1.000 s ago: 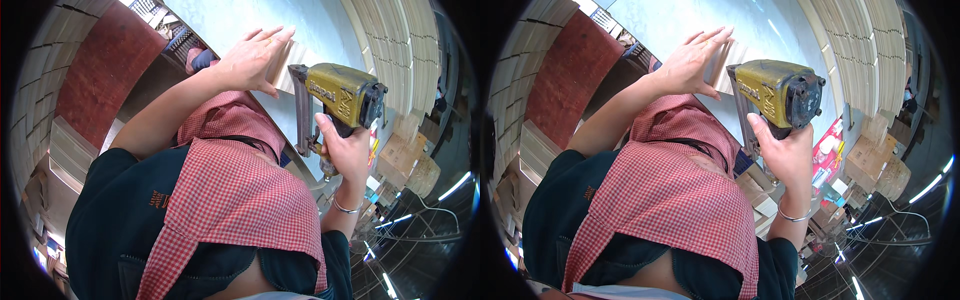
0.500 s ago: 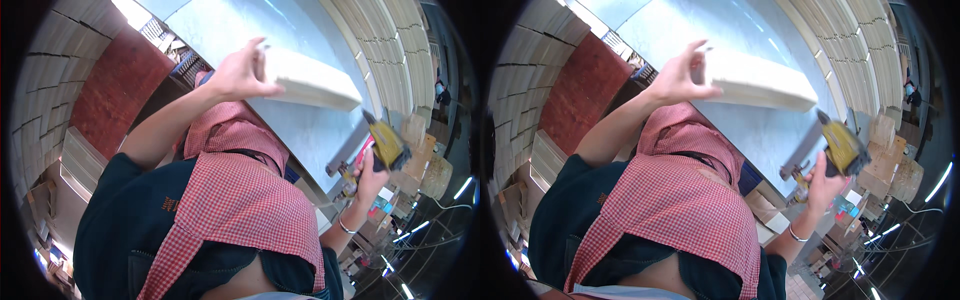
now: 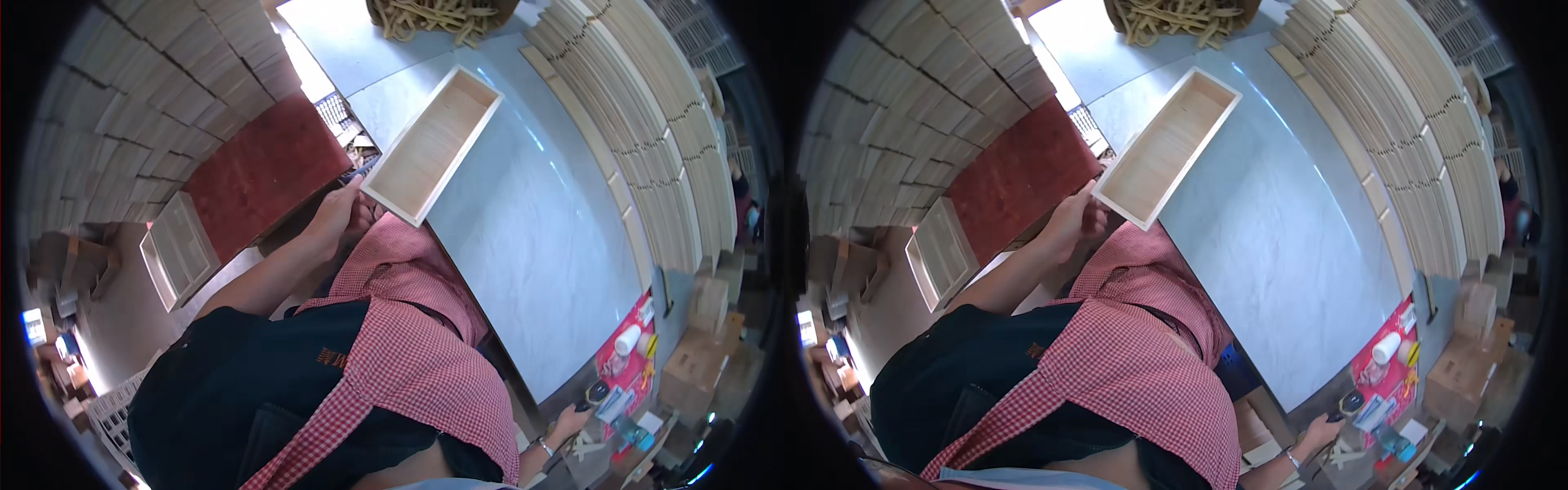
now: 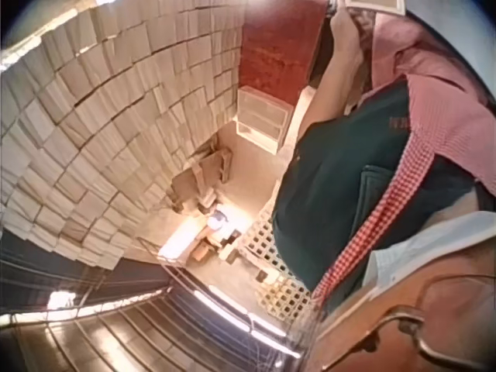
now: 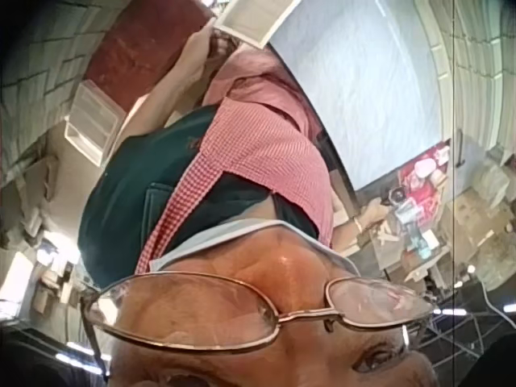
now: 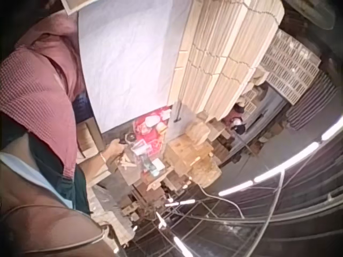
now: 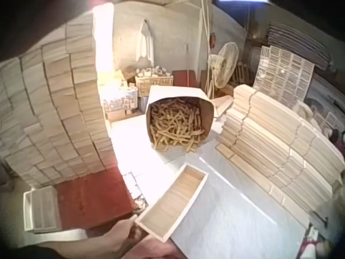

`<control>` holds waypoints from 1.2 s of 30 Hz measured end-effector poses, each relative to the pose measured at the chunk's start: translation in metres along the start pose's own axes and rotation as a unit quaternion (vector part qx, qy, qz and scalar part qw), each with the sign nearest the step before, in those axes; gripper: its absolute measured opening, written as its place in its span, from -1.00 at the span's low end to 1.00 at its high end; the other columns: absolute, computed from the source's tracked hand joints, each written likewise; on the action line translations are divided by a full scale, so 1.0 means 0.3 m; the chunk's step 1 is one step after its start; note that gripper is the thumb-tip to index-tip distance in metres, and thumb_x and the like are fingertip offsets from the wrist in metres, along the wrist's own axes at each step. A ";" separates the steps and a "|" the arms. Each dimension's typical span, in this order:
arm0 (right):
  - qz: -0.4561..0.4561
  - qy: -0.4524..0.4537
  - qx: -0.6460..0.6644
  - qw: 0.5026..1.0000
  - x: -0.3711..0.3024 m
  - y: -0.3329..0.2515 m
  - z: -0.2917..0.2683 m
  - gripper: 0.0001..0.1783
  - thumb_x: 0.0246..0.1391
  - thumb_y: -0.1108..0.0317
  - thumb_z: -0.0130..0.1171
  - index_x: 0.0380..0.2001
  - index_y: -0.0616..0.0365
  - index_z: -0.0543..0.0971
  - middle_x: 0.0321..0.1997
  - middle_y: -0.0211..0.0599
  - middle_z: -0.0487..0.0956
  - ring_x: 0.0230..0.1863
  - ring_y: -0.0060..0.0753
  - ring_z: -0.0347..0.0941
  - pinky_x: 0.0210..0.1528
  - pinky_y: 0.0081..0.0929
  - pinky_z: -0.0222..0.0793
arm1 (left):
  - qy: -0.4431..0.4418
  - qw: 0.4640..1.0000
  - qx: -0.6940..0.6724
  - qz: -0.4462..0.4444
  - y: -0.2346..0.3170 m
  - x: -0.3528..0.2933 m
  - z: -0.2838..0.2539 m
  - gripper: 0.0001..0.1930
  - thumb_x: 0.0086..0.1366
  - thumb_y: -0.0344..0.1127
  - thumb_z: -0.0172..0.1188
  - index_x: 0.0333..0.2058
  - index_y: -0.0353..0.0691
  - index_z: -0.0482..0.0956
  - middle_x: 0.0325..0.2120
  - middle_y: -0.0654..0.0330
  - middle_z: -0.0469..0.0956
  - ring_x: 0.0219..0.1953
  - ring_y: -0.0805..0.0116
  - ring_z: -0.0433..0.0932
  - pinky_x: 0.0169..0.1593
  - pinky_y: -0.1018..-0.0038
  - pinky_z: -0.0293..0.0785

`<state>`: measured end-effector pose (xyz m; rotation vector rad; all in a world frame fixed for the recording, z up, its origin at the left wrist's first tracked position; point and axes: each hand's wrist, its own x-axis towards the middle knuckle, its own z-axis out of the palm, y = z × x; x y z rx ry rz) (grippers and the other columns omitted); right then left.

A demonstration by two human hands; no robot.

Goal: Assembling wooden boxes by applying glue to frames and securing wooden slats using a pneumatic nail gun.

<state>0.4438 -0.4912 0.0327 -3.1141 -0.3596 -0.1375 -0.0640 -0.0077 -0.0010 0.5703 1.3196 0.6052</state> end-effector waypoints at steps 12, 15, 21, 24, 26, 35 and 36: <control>-0.026 0.033 -0.037 0.998 0.145 -0.022 -0.065 -0.42 0.22 -0.04 0.15 -0.09 0.38 0.59 -0.08 0.18 0.64 -0.13 0.22 0.57 -0.03 -0.05 0.47 | 0.216 0.756 0.510 0.349 0.230 -0.010 0.139 -0.61 0.37 -0.08 0.13 -0.08 -0.32 0.59 -0.14 0.03 0.60 -0.22 0.09 0.62 -0.17 0.26 0.55; -0.042 -0.003 0.050 0.998 0.209 -0.151 -0.082 -0.45 0.25 0.02 0.15 -0.04 0.40 0.59 -0.11 0.10 0.66 -0.13 0.05 0.60 -0.04 -0.21 0.50 | 0.163 0.749 0.603 0.219 0.242 0.065 0.223 -0.61 0.33 -0.13 0.12 -0.02 -0.29 0.60 -0.15 0.02 0.63 -0.23 0.06 0.65 -0.17 0.19 0.59; -0.148 0.049 0.093 0.983 0.429 -0.339 0.131 -0.56 0.28 0.01 0.05 -0.21 0.20 0.66 -0.26 0.03 0.64 -0.15 0.02 0.53 -0.05 -0.16 0.47 | 0.221 0.825 0.401 0.331 0.037 0.068 -0.154 -0.68 0.21 -0.18 0.04 -0.25 -0.27 0.64 -0.26 -0.09 0.66 -0.30 -0.07 0.64 -0.23 0.10 0.53; -0.182 0.079 0.125 0.972 0.451 -0.462 0.145 -0.55 0.27 0.00 0.06 -0.28 0.19 0.68 -0.27 0.01 0.65 -0.13 0.01 0.54 -0.03 -0.29 0.46 | 0.408 0.775 0.364 0.316 -0.187 -0.012 -0.491 -0.60 0.23 -0.15 0.01 -0.18 -0.33 0.65 -0.27 -0.13 0.68 -0.33 -0.18 0.65 -0.25 0.06 0.52; -0.210 0.083 0.092 0.970 0.548 -0.519 0.143 -0.55 0.26 -0.01 0.07 -0.28 0.17 0.69 -0.26 0.00 0.66 -0.13 -0.01 0.54 -0.01 -0.31 0.45 | 0.443 0.823 0.300 0.193 -0.254 -0.085 -0.621 -0.55 0.33 -0.11 -0.03 -0.03 -0.37 0.57 -0.12 -0.18 0.61 -0.15 -0.24 0.59 -0.06 0.05 0.50; -0.318 0.049 0.065 0.944 0.398 -0.819 0.041 -0.54 0.26 0.02 0.13 -0.15 0.27 0.65 -0.18 0.00 0.68 -0.15 -0.09 0.58 -0.03 -0.37 0.47 | 0.710 0.512 0.453 0.170 -0.563 0.028 -1.074 -0.50 0.32 -0.08 0.07 0.11 -0.32 0.45 -0.21 -0.18 0.62 -0.17 -0.16 0.61 -0.10 0.05 0.50; -0.299 0.053 0.079 0.950 0.369 -0.841 0.005 -0.53 0.26 0.04 0.13 -0.13 0.30 0.64 -0.17 0.00 0.67 -0.15 -0.10 0.58 -0.04 -0.37 0.48 | 0.667 0.532 0.488 0.185 -0.552 0.088 -1.015 -0.47 0.32 -0.09 0.08 0.15 -0.32 0.41 -0.22 -0.17 0.62 -0.19 -0.15 0.61 -0.12 0.05 0.50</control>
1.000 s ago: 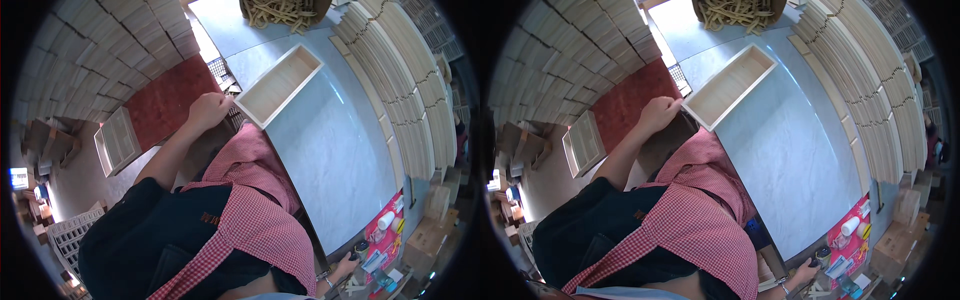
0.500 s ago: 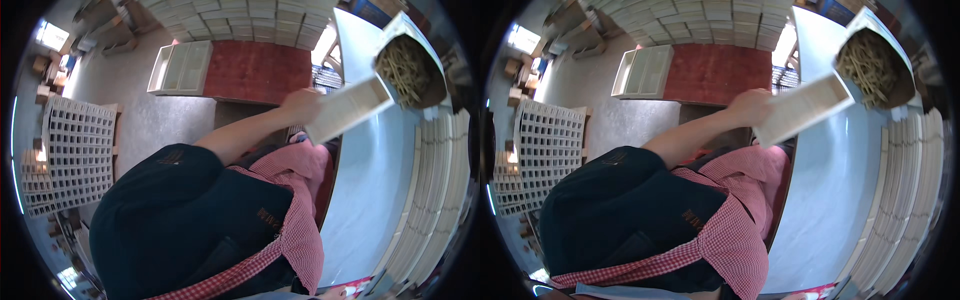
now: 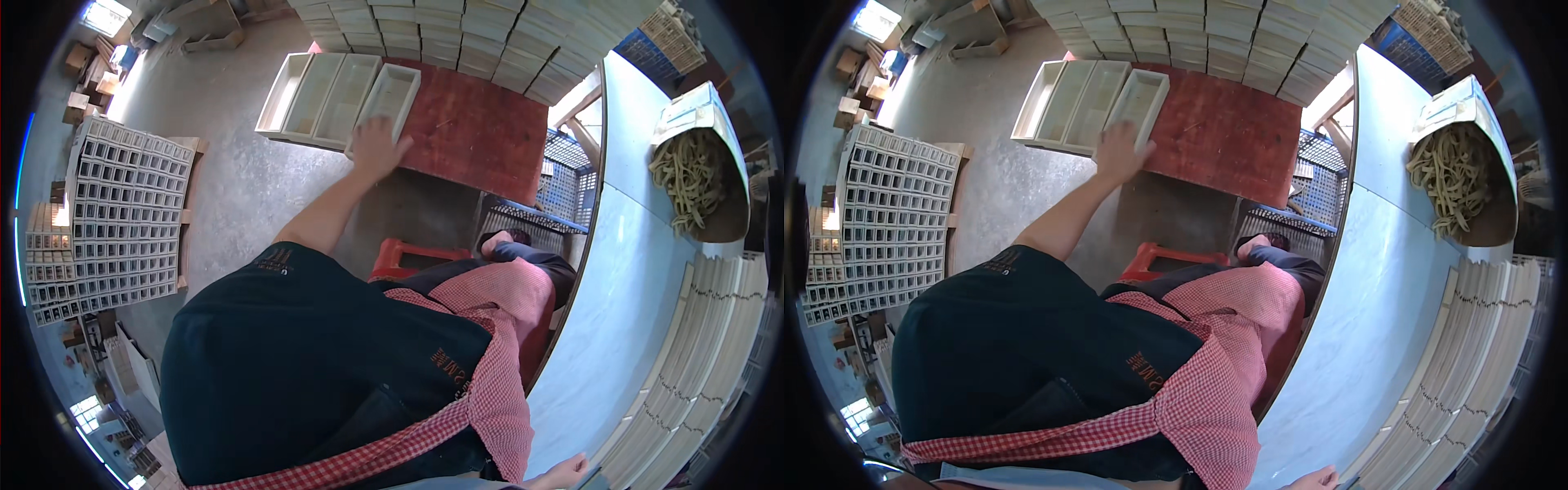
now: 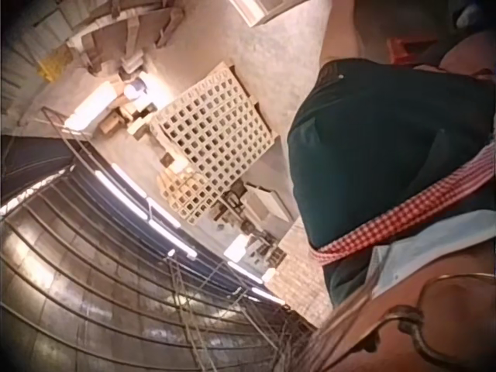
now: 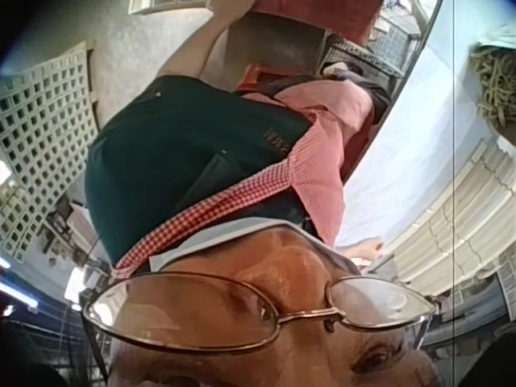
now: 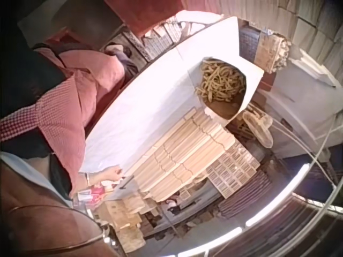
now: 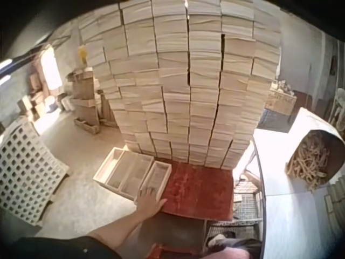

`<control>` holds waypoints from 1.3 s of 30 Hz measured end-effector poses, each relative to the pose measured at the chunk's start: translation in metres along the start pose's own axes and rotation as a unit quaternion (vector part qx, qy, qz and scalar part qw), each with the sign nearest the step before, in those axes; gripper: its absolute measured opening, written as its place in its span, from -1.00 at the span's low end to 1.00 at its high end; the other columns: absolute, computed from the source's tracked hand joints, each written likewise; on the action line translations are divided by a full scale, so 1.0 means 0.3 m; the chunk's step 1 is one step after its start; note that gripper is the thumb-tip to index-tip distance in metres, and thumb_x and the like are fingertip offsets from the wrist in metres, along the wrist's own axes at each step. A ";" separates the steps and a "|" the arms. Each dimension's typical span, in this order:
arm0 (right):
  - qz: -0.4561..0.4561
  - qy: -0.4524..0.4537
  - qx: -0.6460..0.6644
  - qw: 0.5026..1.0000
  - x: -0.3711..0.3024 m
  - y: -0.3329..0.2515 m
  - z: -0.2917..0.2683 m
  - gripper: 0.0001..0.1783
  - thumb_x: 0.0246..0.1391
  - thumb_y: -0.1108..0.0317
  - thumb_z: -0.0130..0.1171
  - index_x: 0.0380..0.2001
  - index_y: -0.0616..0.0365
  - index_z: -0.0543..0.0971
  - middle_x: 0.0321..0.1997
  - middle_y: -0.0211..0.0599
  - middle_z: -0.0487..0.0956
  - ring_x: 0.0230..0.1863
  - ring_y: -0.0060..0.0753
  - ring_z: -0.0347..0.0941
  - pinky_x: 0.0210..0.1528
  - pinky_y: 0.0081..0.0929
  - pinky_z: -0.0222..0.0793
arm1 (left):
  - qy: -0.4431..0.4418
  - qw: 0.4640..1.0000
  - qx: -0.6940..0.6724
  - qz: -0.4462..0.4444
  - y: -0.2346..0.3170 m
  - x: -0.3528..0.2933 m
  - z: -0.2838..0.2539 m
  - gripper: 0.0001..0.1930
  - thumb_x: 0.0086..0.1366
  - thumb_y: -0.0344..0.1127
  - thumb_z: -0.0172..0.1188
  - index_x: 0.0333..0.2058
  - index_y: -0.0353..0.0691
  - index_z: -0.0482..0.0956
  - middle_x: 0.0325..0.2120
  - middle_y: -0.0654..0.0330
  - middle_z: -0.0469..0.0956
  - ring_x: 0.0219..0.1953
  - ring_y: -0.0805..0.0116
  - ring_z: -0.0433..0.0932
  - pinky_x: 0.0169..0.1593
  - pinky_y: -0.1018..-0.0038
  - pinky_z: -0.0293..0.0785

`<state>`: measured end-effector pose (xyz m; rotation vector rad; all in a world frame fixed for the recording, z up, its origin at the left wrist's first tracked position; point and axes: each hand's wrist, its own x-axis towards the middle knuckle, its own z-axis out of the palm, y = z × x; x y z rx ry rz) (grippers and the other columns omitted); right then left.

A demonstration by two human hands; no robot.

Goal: Assembling wooden boxes by applying glue to frames and securing wooden slats using a pneumatic nail gun.

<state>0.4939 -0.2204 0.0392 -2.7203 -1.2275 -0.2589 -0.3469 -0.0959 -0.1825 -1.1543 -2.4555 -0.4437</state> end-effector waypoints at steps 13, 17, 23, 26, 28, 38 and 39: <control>-0.017 -0.005 0.135 0.991 -0.209 -0.298 -0.080 -0.56 0.31 0.18 0.15 0.02 0.38 0.58 -0.08 -0.01 0.66 -0.07 -0.15 0.58 0.04 -0.39 0.50 | -0.292 0.955 -0.035 -0.026 0.063 -0.005 0.107 -0.37 0.37 -0.20 -0.06 0.40 -0.17 0.16 -0.32 -0.12 0.65 -0.29 -0.19 0.63 -0.24 0.02 0.50; -0.040 -0.070 0.191 0.978 -0.182 -0.335 0.010 -0.56 0.20 0.37 0.25 0.09 0.39 0.53 0.00 0.01 0.63 -0.04 -0.16 0.55 0.11 -0.35 0.46 | -0.249 0.967 0.026 0.048 -0.229 -0.031 0.383 -0.45 0.42 -0.18 -0.11 0.37 -0.08 0.29 -0.07 -0.05 0.61 -0.21 -0.02 0.66 -0.18 0.05 0.55; -0.117 0.028 0.193 0.974 -0.053 -0.330 0.010 -0.55 0.09 0.28 0.30 0.03 0.25 0.53 -0.02 -0.10 0.57 -0.08 -0.10 0.52 0.04 -0.28 0.46 | -0.237 0.970 0.020 0.055 -0.350 0.027 0.415 -0.27 0.43 -0.12 0.00 0.44 -0.32 -0.02 0.04 -0.14 0.56 -0.16 -0.06 0.63 -0.10 0.16 0.56; -0.086 0.068 0.104 0.988 0.117 -0.112 0.107 -0.52 0.08 0.27 0.27 0.06 0.23 0.51 0.02 -0.08 0.55 -0.03 0.00 0.50 0.09 -0.19 0.45 | -0.224 0.969 -0.030 0.103 -0.118 0.078 0.356 -0.32 0.43 -0.12 0.02 0.39 -0.33 0.07 0.04 -0.16 0.54 -0.10 -0.09 0.61 -0.05 0.16 0.54; -0.037 0.039 0.002 0.999 0.251 0.021 0.159 -0.52 0.08 0.32 0.22 0.09 0.19 0.48 0.07 -0.05 0.53 0.02 0.10 0.48 0.13 -0.10 0.43 | -0.208 0.970 -0.053 0.116 -0.043 0.130 0.242 -0.37 0.42 -0.13 0.04 0.34 -0.34 0.16 0.05 -0.18 0.53 -0.05 -0.11 0.58 0.01 0.16 0.52; -0.023 -0.095 -0.180 0.979 0.609 0.227 0.218 -0.57 -0.01 0.48 0.22 -0.01 0.10 0.44 0.18 -0.05 0.45 0.21 0.16 0.38 0.21 0.02 0.38 | -0.090 0.942 -0.230 0.228 0.833 0.241 -0.403 -0.48 0.40 -0.24 0.10 0.27 -0.32 0.33 0.23 -0.12 0.39 0.23 -0.12 0.39 0.28 0.17 0.33; -0.034 -0.109 -0.185 0.976 0.600 0.189 0.174 -0.56 -0.04 0.48 0.24 -0.03 0.12 0.45 0.16 -0.04 0.44 0.19 0.17 0.37 0.22 0.02 0.36 | -0.065 0.907 -0.282 0.307 0.905 0.270 -0.366 -0.48 0.38 -0.29 0.10 0.27 -0.28 0.33 0.25 -0.10 0.36 0.25 -0.10 0.37 0.28 0.17 0.32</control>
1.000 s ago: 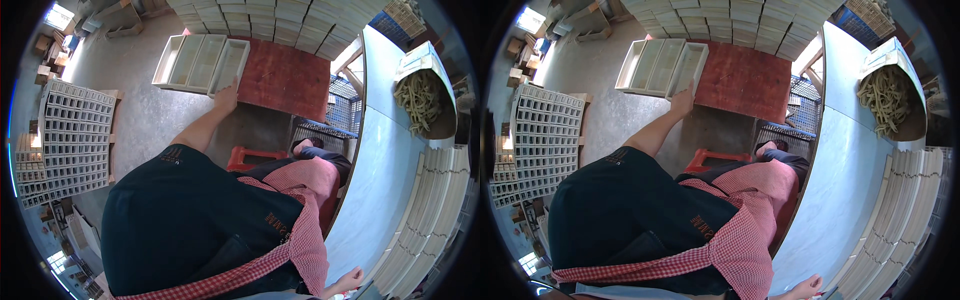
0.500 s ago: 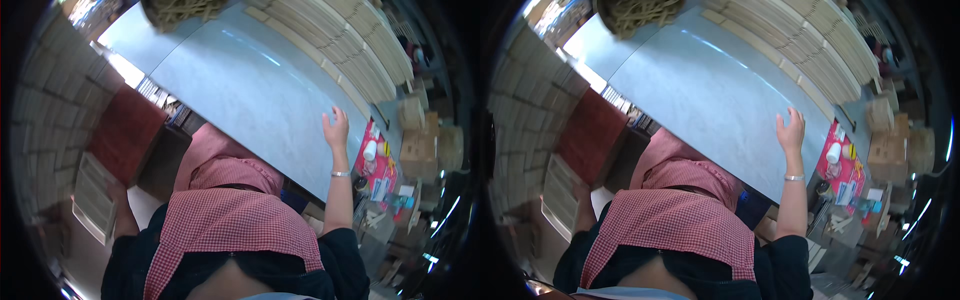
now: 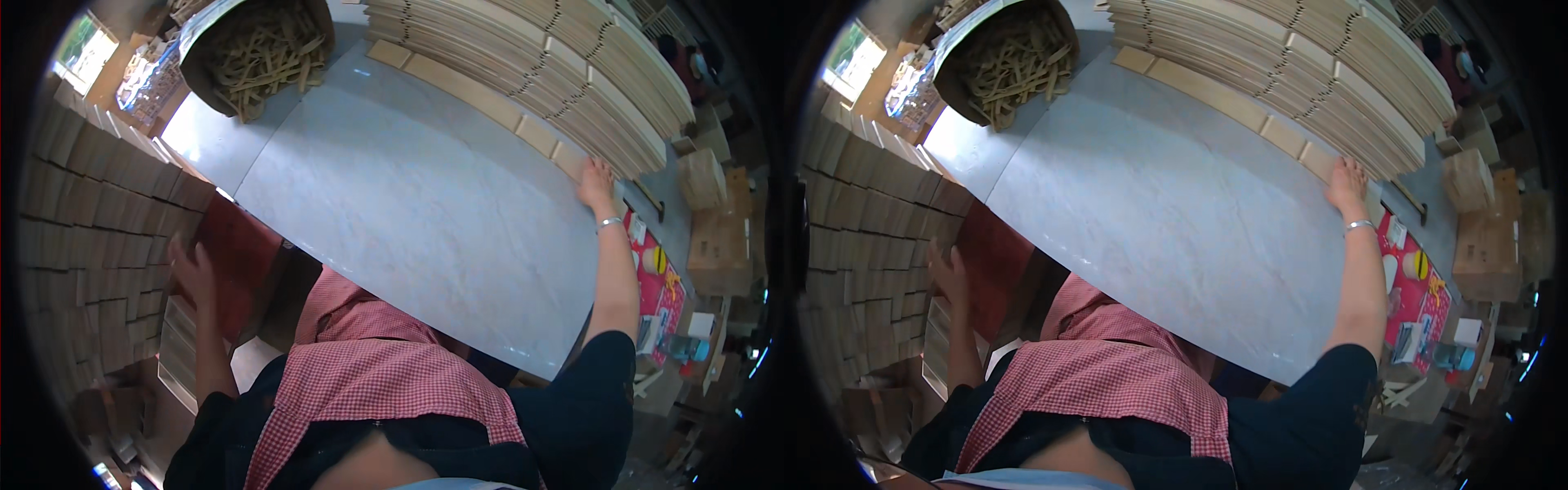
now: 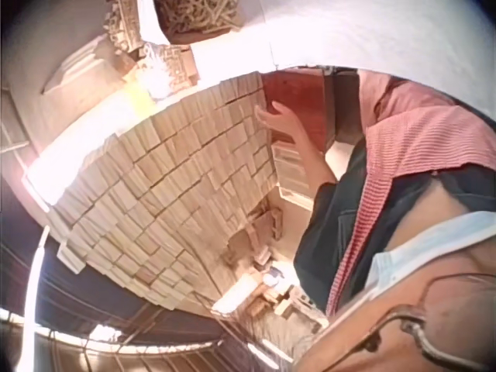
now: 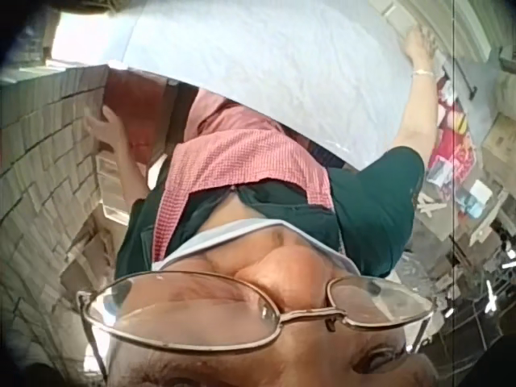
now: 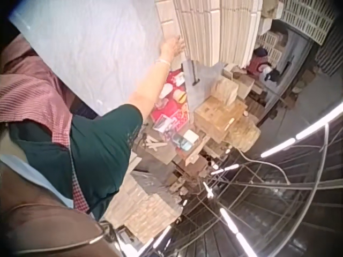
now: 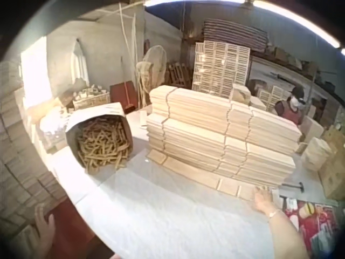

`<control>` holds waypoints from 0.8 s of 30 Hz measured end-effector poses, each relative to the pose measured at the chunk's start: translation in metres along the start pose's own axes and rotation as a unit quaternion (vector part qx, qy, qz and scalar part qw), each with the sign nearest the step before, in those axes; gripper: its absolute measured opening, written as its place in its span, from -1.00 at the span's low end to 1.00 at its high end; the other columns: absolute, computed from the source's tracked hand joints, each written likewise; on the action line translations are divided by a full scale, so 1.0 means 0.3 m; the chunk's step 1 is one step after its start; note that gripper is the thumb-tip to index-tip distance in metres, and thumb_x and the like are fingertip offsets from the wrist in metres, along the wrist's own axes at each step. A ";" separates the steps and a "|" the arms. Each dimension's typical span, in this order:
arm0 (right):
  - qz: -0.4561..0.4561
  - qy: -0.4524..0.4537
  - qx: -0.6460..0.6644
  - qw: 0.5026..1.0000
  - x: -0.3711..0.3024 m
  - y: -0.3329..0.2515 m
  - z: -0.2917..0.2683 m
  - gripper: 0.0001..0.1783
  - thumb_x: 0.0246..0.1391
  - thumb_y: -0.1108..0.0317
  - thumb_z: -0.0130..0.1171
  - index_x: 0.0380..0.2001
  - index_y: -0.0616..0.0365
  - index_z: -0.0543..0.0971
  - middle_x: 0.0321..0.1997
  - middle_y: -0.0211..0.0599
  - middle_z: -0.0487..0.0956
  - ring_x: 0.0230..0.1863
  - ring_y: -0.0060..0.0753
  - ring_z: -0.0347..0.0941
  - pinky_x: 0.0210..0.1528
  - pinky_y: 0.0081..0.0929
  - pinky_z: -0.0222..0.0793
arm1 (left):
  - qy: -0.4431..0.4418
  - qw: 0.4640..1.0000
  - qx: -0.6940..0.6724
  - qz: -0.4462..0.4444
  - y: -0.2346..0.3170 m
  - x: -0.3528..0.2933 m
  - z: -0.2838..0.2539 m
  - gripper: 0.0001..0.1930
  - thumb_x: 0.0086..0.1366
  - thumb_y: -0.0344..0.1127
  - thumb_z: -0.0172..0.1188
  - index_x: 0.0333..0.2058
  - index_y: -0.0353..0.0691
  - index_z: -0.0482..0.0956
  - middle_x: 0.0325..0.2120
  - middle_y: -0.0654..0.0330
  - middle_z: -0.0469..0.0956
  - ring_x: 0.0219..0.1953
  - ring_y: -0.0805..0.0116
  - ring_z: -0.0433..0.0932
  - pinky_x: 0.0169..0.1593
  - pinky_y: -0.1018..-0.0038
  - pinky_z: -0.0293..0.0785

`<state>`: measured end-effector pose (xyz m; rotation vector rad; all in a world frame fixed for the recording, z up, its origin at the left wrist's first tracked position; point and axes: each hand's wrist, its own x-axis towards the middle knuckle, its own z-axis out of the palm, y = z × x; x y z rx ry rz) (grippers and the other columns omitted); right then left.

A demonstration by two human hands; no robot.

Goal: Assembling wooden boxes by applying glue to frames and securing wooden slats using a pneumatic nail gun.

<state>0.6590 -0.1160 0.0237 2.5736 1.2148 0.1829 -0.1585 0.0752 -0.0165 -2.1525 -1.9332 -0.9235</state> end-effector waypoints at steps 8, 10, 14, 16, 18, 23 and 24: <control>-0.006 0.140 0.075 0.987 -0.550 -0.036 -0.120 -0.68 -0.03 0.50 0.25 -0.17 0.11 0.45 -0.09 -0.15 0.51 -0.09 0.01 0.46 0.03 -0.15 0.41 | -0.014 0.910 -0.171 0.377 0.933 0.349 0.307 -0.21 0.10 -0.43 0.36 0.34 -0.08 0.29 0.37 0.08 0.23 0.36 0.08 0.28 0.32 0.22 0.31; 0.016 0.126 0.099 0.987 -0.667 -0.048 -0.144 -0.72 0.00 0.50 0.24 -0.19 0.10 0.45 -0.15 -0.22 0.54 -0.16 -0.04 0.48 -0.02 -0.19 0.42 | -0.014 0.892 -0.128 0.433 1.096 0.413 0.384 -0.19 0.10 -0.43 0.30 0.36 -0.02 0.25 0.42 0.19 0.15 0.39 0.12 0.24 0.33 0.18 0.27; -0.024 0.182 0.090 0.979 -0.896 -0.088 -0.252 -0.80 0.08 0.49 0.21 -0.22 0.08 0.47 -0.24 -0.29 0.58 -0.22 -0.09 0.51 -0.10 -0.23 0.43 | 0.008 0.865 -0.007 0.502 1.228 0.546 0.641 -0.37 0.21 -0.42 0.14 0.29 0.05 0.32 0.38 0.29 0.26 0.41 0.15 0.22 0.36 0.17 0.21; -0.005 0.180 0.093 0.979 -0.967 -0.073 -0.271 -0.81 0.09 0.48 0.21 -0.22 0.09 0.48 -0.23 -0.29 0.58 -0.22 -0.09 0.51 -0.12 -0.23 0.43 | -0.107 0.863 0.038 0.492 1.232 0.574 0.682 -0.60 0.27 -0.40 0.04 0.09 0.04 0.49 0.18 0.25 0.49 0.31 0.12 0.36 0.34 0.14 0.19; 0.006 0.192 0.109 0.975 -1.003 -0.065 -0.281 -0.83 0.10 0.48 0.21 -0.23 0.09 0.49 -0.22 -0.27 0.58 -0.23 -0.09 0.51 -0.15 -0.24 0.43 | -0.142 0.854 0.038 0.499 1.230 0.596 0.659 -0.71 0.27 -0.38 0.04 -0.04 0.01 0.54 0.03 0.24 0.57 0.18 0.09 0.45 0.27 0.15 0.27; 0.081 0.115 0.141 0.980 -0.932 -0.061 -0.259 -0.85 0.16 0.40 0.17 -0.22 0.15 0.48 -0.29 -0.17 0.62 -0.32 0.06 0.55 -0.28 -0.10 0.44 | -0.272 0.831 0.023 0.484 1.125 0.571 0.493 -0.85 0.28 -0.35 0.04 -0.31 -0.09 0.61 -0.31 0.19 0.66 -0.25 0.03 0.61 -0.14 0.17 0.51; 0.111 0.057 0.151 0.981 -0.892 -0.070 -0.247 -0.85 0.18 0.37 0.15 -0.21 0.16 0.47 -0.32 -0.13 0.63 -0.36 0.12 0.55 -0.32 -0.05 0.44 | -0.303 0.814 0.036 0.495 1.093 0.549 0.464 -0.85 0.28 -0.35 0.03 -0.32 -0.12 0.60 -0.35 0.17 0.66 -0.31 0.04 0.62 -0.24 0.19 0.53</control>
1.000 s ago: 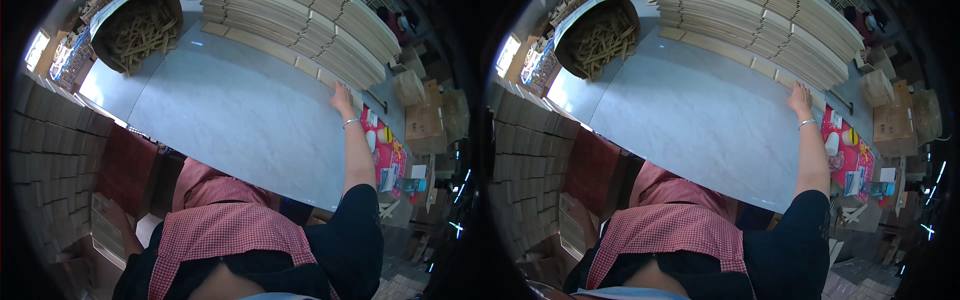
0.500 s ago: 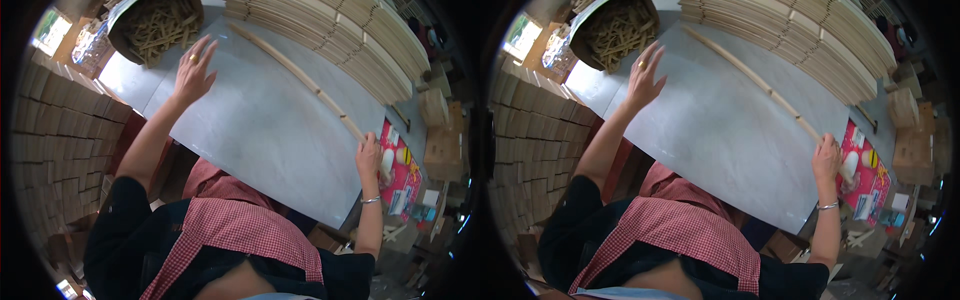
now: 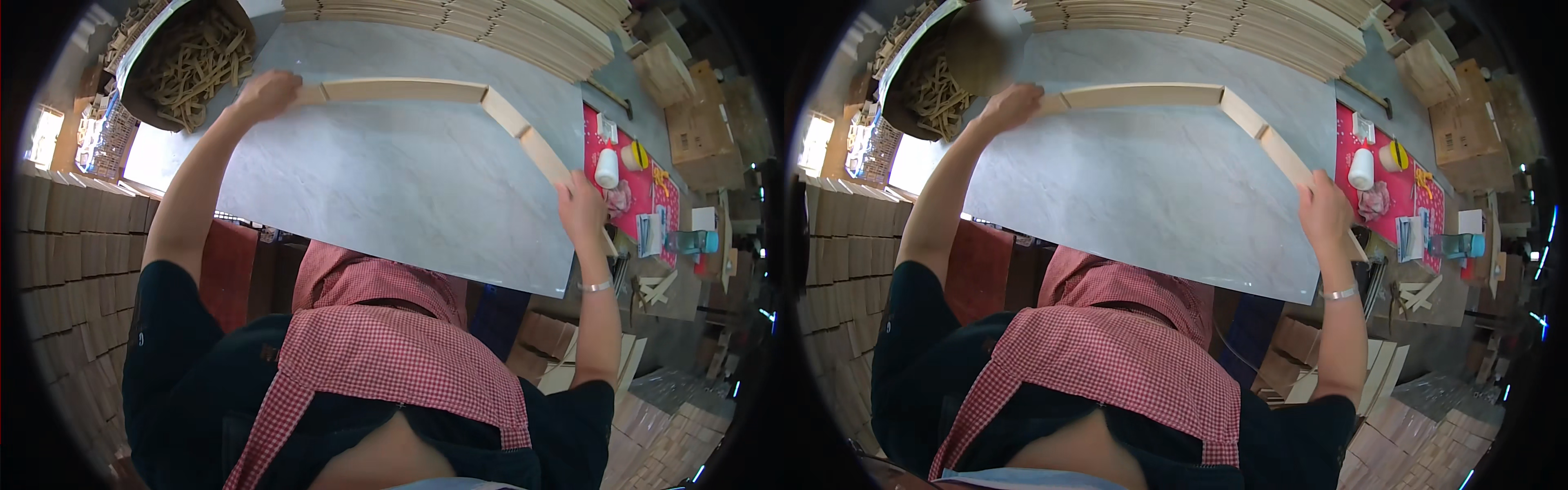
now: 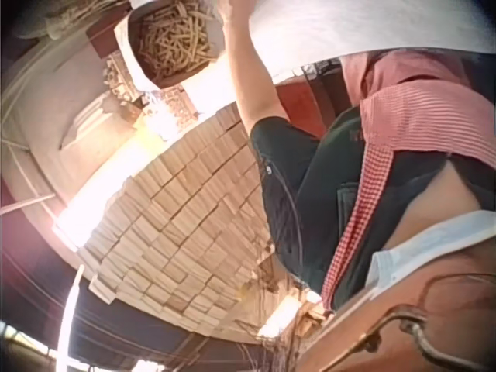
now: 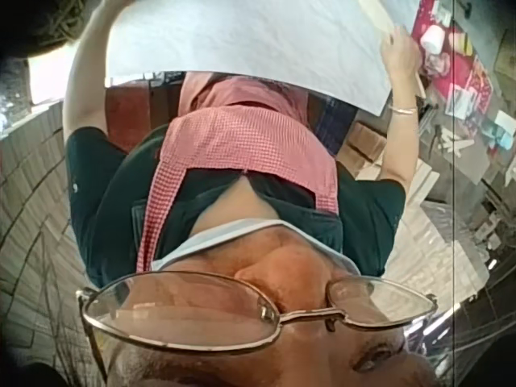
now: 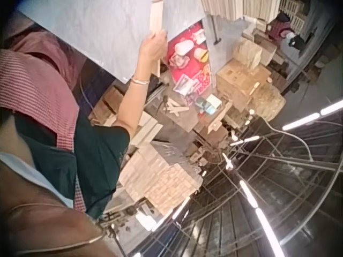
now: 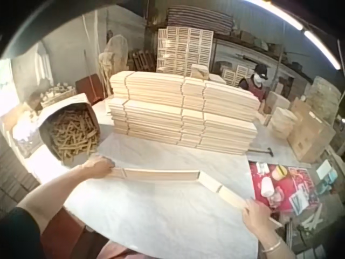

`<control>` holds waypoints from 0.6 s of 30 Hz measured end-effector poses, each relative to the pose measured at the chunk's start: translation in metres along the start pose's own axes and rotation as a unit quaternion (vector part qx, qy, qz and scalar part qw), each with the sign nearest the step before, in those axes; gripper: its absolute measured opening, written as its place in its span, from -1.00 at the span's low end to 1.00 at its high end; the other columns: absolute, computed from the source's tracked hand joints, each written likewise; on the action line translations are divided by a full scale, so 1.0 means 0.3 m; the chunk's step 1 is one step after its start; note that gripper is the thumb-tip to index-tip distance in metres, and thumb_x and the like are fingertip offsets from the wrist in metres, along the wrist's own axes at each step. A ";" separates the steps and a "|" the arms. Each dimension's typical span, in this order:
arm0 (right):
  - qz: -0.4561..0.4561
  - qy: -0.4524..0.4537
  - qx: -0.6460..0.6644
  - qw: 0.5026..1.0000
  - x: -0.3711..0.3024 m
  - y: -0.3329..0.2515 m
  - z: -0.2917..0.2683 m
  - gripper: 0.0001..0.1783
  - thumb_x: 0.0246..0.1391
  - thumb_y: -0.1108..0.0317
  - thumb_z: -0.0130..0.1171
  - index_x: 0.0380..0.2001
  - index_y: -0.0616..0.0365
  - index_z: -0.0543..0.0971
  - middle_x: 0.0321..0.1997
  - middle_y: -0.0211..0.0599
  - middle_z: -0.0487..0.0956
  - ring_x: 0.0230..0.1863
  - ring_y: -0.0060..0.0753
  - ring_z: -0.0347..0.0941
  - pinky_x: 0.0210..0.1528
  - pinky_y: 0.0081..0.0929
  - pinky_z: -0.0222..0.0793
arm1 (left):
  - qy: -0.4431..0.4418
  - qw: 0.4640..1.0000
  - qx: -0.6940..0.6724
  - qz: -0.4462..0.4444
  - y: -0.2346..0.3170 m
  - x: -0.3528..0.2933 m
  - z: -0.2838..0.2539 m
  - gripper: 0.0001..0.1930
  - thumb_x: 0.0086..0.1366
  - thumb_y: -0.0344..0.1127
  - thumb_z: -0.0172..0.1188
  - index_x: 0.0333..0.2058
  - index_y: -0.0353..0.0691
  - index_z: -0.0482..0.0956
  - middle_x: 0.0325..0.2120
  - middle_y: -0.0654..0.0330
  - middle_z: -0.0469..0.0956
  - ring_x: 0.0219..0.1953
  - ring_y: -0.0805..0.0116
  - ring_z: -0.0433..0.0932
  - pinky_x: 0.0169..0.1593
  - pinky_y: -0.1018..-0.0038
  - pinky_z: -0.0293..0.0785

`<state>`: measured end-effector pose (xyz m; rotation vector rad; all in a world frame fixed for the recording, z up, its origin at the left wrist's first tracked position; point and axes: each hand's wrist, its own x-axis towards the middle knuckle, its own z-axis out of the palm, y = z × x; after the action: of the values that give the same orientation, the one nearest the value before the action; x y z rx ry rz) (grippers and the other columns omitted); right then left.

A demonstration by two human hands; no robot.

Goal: Assembling wooden boxes by applying glue to frames and securing wooden slats using a pneumatic nail gun.

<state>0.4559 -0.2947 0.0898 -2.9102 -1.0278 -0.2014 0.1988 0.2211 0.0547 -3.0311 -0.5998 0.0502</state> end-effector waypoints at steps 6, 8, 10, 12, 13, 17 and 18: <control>-0.010 -0.091 0.039 0.995 0.161 -0.154 0.166 -0.78 0.20 0.39 0.07 -0.09 0.14 0.48 -0.21 -0.05 0.66 -0.26 0.18 0.58 -0.20 0.01 0.47 | -0.172 0.976 -0.105 -0.086 0.231 -0.204 -0.108 -0.72 0.30 -0.37 -0.06 -0.10 -0.22 0.57 -0.29 0.05 0.68 -0.33 0.07 0.64 -0.24 0.24 0.55; -0.130 -0.078 0.139 0.978 0.154 -0.157 0.146 -0.75 0.16 0.41 0.10 -0.07 0.15 0.50 -0.14 -0.04 0.64 -0.22 0.17 0.57 -0.15 -0.02 0.47 | -0.145 0.981 -0.115 -0.052 0.207 -0.245 -0.089 -0.65 0.27 -0.38 -0.06 0.02 -0.20 0.50 -0.24 0.02 0.68 -0.28 0.01 0.65 -0.22 0.20 0.55; -0.243 -0.069 0.235 0.939 0.137 -0.144 0.118 -0.71 0.12 0.42 0.13 -0.06 0.15 0.53 -0.08 -0.04 0.63 -0.17 0.15 0.56 -0.09 -0.05 0.47 | -0.120 0.985 -0.127 -0.013 0.191 -0.277 -0.067 -0.55 0.25 -0.40 -0.07 0.13 -0.17 0.44 -0.18 -0.01 0.69 -0.24 -0.04 0.66 -0.20 0.15 0.55; -0.279 -0.089 0.220 0.930 0.108 -0.122 0.072 -0.70 0.10 0.43 0.16 -0.07 0.15 0.54 -0.08 -0.05 0.61 -0.18 0.13 0.55 -0.08 -0.08 0.47 | -0.130 0.982 -0.134 -0.014 0.191 -0.297 -0.063 -0.50 0.23 -0.41 -0.06 0.19 -0.15 0.38 -0.18 -0.03 0.68 -0.23 -0.06 0.65 -0.18 0.14 0.55; -0.308 -0.104 0.209 0.922 0.091 -0.111 0.047 -0.70 0.07 0.43 0.18 -0.07 0.14 0.56 -0.09 -0.07 0.60 -0.19 0.10 0.53 -0.06 -0.12 0.46 | -0.141 0.981 -0.134 -0.009 0.193 -0.295 -0.067 -0.44 0.20 -0.41 -0.04 0.24 -0.12 0.32 -0.19 -0.05 0.68 -0.21 -0.07 0.65 -0.17 0.13 0.55; -0.381 -0.132 0.155 0.902 0.071 -0.130 -0.034 -0.69 0.01 0.43 0.24 -0.11 0.12 0.59 -0.16 -0.12 0.56 -0.25 0.01 0.49 -0.05 -0.21 0.45 | -0.169 0.970 -0.174 -0.021 0.235 -0.272 -0.086 -0.27 0.14 -0.44 -0.03 0.36 -0.03 0.17 -0.14 -0.13 0.64 -0.17 -0.11 0.63 -0.13 0.10 0.57; -0.397 -0.126 0.126 0.900 0.076 -0.154 -0.045 -0.70 0.00 0.42 0.26 -0.13 0.11 0.59 -0.20 -0.14 0.54 -0.28 -0.03 0.48 -0.06 -0.24 0.44 | -0.171 0.969 -0.175 -0.026 0.248 -0.260 -0.073 -0.27 0.14 -0.44 -0.03 0.36 -0.03 0.17 -0.14 -0.13 0.64 -0.17 -0.11 0.63 -0.13 0.10 0.57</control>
<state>0.4429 -0.2458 0.1063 -2.1639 -2.0545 0.2755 0.1558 0.1217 0.0741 -3.3724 -0.7859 0.5289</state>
